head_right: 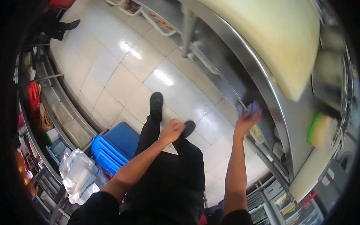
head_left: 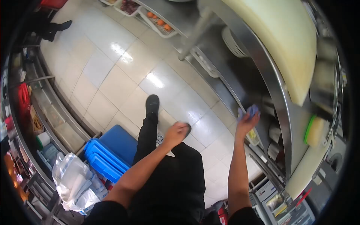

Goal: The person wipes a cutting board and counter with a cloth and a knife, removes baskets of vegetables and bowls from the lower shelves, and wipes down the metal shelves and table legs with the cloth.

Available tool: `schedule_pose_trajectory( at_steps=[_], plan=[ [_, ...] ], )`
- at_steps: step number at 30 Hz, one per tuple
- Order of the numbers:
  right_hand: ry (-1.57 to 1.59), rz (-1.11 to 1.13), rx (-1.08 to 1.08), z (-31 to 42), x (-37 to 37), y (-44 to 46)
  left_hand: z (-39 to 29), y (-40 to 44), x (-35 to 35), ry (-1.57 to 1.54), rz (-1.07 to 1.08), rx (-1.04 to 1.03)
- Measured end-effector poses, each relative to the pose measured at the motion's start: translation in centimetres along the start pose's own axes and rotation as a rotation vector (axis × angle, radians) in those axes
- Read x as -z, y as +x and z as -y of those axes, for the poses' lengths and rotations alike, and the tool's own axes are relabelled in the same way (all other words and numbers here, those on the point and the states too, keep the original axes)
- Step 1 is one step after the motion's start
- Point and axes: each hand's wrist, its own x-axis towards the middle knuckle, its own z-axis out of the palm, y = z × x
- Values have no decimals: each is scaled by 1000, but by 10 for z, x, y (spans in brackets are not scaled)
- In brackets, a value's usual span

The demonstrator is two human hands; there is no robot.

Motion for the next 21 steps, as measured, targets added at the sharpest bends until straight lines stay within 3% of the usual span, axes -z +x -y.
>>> schedule_pose_trajectory(
  at_steps=[1,3,4,6,7,9,12,13,15,19,21],
  plan=[
    [-135,85,27,12,-41,13,24,-11,32,22,-52,73],
    [-293,390,-126,78,-93,57,61,-31,83,35,-141,213],
    [-312,611,-308,139,-103,84,75,-38,104,29,-172,272],
    [-153,817,-206,217,-145,112,99,-46,138,-25,-195,383],
    [-33,539,74,238,-148,100,114,-56,151,-62,-189,451],
    [167,335,303,265,-145,76,170,-77,167,-189,-148,491],
    [463,1011,177,270,-118,42,199,-94,195,-299,-217,717],
    [454,999,178,287,-117,55,204,-95,210,-387,-180,842],
    [435,523,304,335,-109,92,218,-105,228,-472,-280,972],
    [113,264,345,397,-153,161,202,-113,277,-619,-272,1042],
    [-61,905,-190,375,-229,166,190,-108,293,-648,-292,1084]
  ],
)
